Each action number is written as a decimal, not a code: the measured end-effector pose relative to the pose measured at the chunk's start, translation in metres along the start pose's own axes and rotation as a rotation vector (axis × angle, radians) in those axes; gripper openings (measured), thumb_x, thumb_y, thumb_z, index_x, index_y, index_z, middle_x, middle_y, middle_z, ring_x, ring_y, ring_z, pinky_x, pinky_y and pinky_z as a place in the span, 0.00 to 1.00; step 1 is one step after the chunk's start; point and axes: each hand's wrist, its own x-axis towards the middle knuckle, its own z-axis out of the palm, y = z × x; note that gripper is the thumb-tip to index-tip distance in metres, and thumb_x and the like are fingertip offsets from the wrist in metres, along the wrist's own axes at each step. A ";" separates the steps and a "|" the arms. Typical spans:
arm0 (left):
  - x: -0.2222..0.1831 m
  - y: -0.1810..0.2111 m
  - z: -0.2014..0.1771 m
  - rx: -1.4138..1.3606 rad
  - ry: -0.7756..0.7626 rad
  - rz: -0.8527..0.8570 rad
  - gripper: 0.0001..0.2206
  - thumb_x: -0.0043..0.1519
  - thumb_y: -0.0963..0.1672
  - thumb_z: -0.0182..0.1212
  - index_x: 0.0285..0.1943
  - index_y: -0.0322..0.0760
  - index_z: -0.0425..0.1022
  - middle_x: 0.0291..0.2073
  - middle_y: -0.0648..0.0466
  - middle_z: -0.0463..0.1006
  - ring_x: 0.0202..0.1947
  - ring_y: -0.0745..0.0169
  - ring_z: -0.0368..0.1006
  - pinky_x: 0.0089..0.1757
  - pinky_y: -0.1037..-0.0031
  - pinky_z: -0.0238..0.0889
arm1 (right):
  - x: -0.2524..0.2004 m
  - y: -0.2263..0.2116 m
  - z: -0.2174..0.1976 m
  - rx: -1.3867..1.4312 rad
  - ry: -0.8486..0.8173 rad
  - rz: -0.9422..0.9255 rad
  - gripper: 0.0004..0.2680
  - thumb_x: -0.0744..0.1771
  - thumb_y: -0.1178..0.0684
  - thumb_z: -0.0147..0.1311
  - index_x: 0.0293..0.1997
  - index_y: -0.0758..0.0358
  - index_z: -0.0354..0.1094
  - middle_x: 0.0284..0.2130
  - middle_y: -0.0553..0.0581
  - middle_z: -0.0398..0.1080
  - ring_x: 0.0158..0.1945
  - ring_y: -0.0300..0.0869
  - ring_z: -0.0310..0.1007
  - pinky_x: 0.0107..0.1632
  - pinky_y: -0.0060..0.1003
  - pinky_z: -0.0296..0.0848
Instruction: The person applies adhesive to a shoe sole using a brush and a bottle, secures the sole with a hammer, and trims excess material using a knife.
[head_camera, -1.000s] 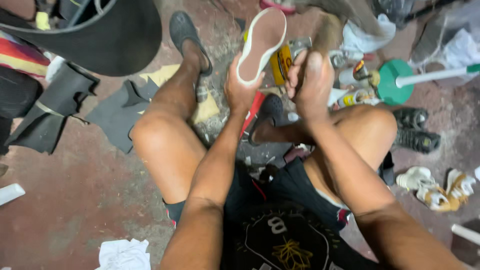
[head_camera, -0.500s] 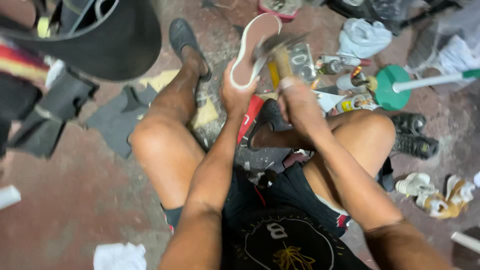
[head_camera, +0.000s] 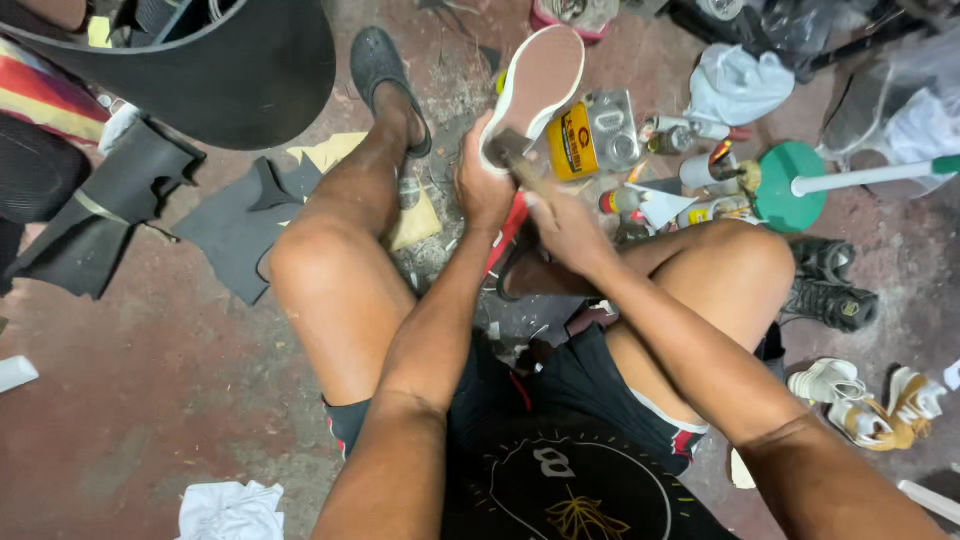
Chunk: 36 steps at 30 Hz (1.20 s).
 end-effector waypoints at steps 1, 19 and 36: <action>-0.006 -0.001 -0.003 -0.023 -0.025 -0.028 0.34 0.48 0.45 0.78 0.66 0.44 0.68 0.54 0.47 0.80 0.54 0.45 0.78 0.53 0.61 0.70 | -0.015 0.007 0.002 0.052 0.034 -0.053 0.14 0.75 0.49 0.42 0.55 0.72 0.67 0.36 0.72 0.70 0.37 0.63 0.71 0.40 0.49 0.69; -0.007 -0.016 -0.003 0.108 0.009 0.103 0.38 0.47 0.46 0.81 0.68 0.41 0.65 0.58 0.47 0.77 0.59 0.45 0.73 0.55 0.57 0.63 | -0.026 -0.001 -0.005 0.386 -0.011 0.436 0.15 0.72 0.44 0.40 0.37 0.67 0.63 0.22 0.61 0.63 0.24 0.51 0.64 0.32 0.46 0.65; -0.009 -0.011 -0.010 0.104 -0.016 0.170 0.35 0.52 0.46 0.79 0.68 0.39 0.66 0.58 0.44 0.77 0.59 0.44 0.74 0.58 0.60 0.67 | 0.013 0.038 -0.008 0.459 0.358 0.231 0.17 0.74 0.38 0.37 0.42 0.62 0.64 0.21 0.50 0.64 0.20 0.37 0.63 0.24 0.32 0.63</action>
